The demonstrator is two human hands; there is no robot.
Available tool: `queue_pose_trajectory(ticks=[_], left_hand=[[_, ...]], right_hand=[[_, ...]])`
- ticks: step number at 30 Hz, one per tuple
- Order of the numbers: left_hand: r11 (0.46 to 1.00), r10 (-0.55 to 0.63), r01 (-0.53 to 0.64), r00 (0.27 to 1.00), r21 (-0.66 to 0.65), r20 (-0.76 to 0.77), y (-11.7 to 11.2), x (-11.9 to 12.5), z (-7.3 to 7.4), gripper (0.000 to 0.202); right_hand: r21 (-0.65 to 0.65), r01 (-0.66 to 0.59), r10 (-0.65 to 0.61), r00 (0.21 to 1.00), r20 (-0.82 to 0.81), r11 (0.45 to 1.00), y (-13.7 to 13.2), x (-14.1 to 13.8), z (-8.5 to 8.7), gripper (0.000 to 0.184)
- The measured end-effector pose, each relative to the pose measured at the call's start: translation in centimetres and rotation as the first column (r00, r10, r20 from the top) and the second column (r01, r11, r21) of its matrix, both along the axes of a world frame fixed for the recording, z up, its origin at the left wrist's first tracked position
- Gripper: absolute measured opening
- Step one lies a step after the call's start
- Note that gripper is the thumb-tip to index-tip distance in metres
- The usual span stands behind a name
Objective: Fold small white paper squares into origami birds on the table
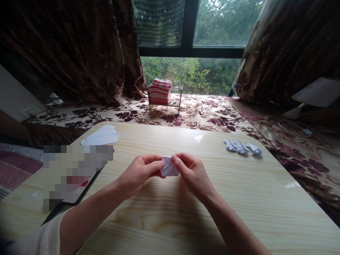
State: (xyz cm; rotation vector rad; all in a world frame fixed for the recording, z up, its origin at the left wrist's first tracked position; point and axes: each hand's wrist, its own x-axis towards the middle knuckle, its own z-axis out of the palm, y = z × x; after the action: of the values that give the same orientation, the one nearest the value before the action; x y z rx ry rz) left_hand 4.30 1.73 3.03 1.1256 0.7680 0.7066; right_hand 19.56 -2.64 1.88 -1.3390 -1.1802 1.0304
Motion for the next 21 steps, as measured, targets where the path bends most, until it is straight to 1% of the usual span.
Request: queue_pose_trajectory(ticks=[4, 11, 17, 21], left_hand=[[0.999, -0.012, 0.014, 0.999, -0.050, 0.033, 0.03, -0.08, -0.05, 0.026], [0.997, -0.029, 0.030, 0.999, -0.068, 0.021, 0.06, -0.21, -0.16, 0.025], [0.997, -0.012, 0.011, 1.000, -0.070, -0.012, 0.00, -0.22, 0.01, 0.022], [0.998, -0.009, 0.010, 1.000, -0.063, 0.015, 0.01, -0.26, 0.07, 0.025]], right_hand=[[0.010, -0.014, 0.014, 1.000, -0.015, 1.000, -0.04, 0.09, -0.13, 0.033], [0.025, -0.003, 0.005, 0.997, -0.075, 1.000, 0.05, 0.20, -0.20, 0.030], [0.018, -0.008, 0.010, 0.992, -0.129, 1.000, 0.06, 0.18, -0.37, 0.027], [0.021, -0.008, 0.011, 0.991, -0.135, 1.000, 0.06, 0.04, -0.39, 0.027]])
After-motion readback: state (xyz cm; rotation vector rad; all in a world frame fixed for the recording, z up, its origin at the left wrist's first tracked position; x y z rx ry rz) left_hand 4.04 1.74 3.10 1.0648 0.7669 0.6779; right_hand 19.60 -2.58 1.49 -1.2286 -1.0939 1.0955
